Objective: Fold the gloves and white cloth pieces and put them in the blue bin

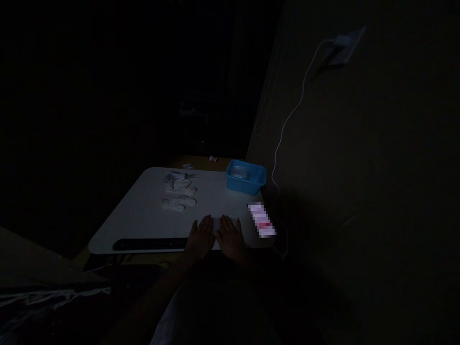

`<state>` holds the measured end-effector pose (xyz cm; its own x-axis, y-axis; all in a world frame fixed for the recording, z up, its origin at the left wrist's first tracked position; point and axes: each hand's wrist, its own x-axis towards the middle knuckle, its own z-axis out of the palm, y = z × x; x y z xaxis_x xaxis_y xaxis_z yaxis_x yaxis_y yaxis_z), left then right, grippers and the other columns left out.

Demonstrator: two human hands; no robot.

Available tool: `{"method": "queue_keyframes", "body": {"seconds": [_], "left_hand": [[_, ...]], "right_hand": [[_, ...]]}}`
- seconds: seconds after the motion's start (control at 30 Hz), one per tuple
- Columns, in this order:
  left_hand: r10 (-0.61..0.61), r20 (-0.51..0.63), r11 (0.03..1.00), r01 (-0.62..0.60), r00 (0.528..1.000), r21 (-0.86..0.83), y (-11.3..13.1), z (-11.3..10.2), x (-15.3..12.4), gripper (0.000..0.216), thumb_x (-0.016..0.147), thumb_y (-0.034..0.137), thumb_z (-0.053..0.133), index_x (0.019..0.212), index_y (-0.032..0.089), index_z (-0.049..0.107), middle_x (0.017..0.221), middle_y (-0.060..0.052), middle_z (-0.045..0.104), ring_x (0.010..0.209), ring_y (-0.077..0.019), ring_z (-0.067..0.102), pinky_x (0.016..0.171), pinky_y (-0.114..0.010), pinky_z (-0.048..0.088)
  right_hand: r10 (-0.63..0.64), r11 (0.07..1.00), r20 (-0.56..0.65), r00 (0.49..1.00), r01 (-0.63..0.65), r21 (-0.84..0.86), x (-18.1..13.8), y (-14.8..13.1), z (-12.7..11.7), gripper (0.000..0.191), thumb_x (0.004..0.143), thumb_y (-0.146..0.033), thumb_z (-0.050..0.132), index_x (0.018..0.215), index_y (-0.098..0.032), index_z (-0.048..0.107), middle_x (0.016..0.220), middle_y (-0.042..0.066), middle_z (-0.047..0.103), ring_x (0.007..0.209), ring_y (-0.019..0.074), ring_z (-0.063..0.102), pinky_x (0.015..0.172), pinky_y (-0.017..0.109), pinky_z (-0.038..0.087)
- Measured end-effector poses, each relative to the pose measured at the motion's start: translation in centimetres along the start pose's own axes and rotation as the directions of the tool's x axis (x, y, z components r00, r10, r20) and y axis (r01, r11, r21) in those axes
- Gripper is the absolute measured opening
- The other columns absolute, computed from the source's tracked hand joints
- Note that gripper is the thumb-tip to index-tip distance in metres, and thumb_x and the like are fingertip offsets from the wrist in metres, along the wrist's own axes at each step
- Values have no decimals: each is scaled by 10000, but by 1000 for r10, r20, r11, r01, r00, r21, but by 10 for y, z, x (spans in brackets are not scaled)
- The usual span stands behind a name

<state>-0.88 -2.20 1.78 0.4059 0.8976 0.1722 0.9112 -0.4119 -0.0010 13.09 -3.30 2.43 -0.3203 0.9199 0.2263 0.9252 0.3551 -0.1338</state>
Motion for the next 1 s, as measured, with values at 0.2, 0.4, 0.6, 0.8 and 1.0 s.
{"method": "queue_keyframes", "body": {"seconds": [0.2, 0.4, 0.6, 0.8, 1.0], "left_hand": [[4, -50, 1000, -5, 999, -26, -2, 6, 0, 508, 857, 300, 243, 1321, 111, 329, 1382, -131, 317, 1278, -232, 276, 1014, -463, 204], [3, -69, 1000, -4, 998, -19, -1, 3, 0, 500, 864, 296, 239, 1309, 96, 347, 1379, -133, 321, 1275, -231, 284, 1014, -461, 212], [9, -55, 1000, -10, 998, -3, 0, 2, 0, 502, 865, 287, 228, 1303, 77, 355, 1381, -146, 310, 1277, -238, 278, 1016, -469, 207], [-4, -21, 1000, 4, 1000, -1, -1, 4, 0, 508, 849, 272, 241, 1311, 89, 346, 1386, -132, 307, 1282, -234, 268, 1017, -470, 208], [6, -3, 1000, -6, 1000, 9, -1, 2, 0, 517, 822, 243, 276, 1308, 85, 353, 1389, -133, 299, 1288, -240, 252, 1018, -470, 208]], "right_hand": [[33, 999, -35, 999, -34, -23, -3, 15, 2, 500, 913, -386, 186, 1326, -137, 320, 1386, 95, 300, 1298, 189, 230, 1056, 475, 45], [123, 992, -64, 990, -125, -28, -7, 31, 3, 497, 911, -374, 200, 1314, -120, 344, 1382, 112, 307, 1293, 205, 239, 1045, 482, 87], [272, 961, -77, 959, -276, -34, -7, 38, 3, 510, 904, -337, 233, 1307, -44, 342, 1374, 152, 320, 1289, 220, 244, 1026, 401, 206], [30, 999, -45, 999, -29, 16, -2, 7, -6, 487, 912, -341, 204, 1329, -112, 314, 1396, 88, 298, 1315, 177, 170, 1068, 414, 88], [-20, 999, 32, 999, 19, 41, 3, -9, -4, 515, 911, -408, 183, 1331, -140, 310, 1395, 81, 295, 1303, 173, 212, 1066, 421, 72]]}}
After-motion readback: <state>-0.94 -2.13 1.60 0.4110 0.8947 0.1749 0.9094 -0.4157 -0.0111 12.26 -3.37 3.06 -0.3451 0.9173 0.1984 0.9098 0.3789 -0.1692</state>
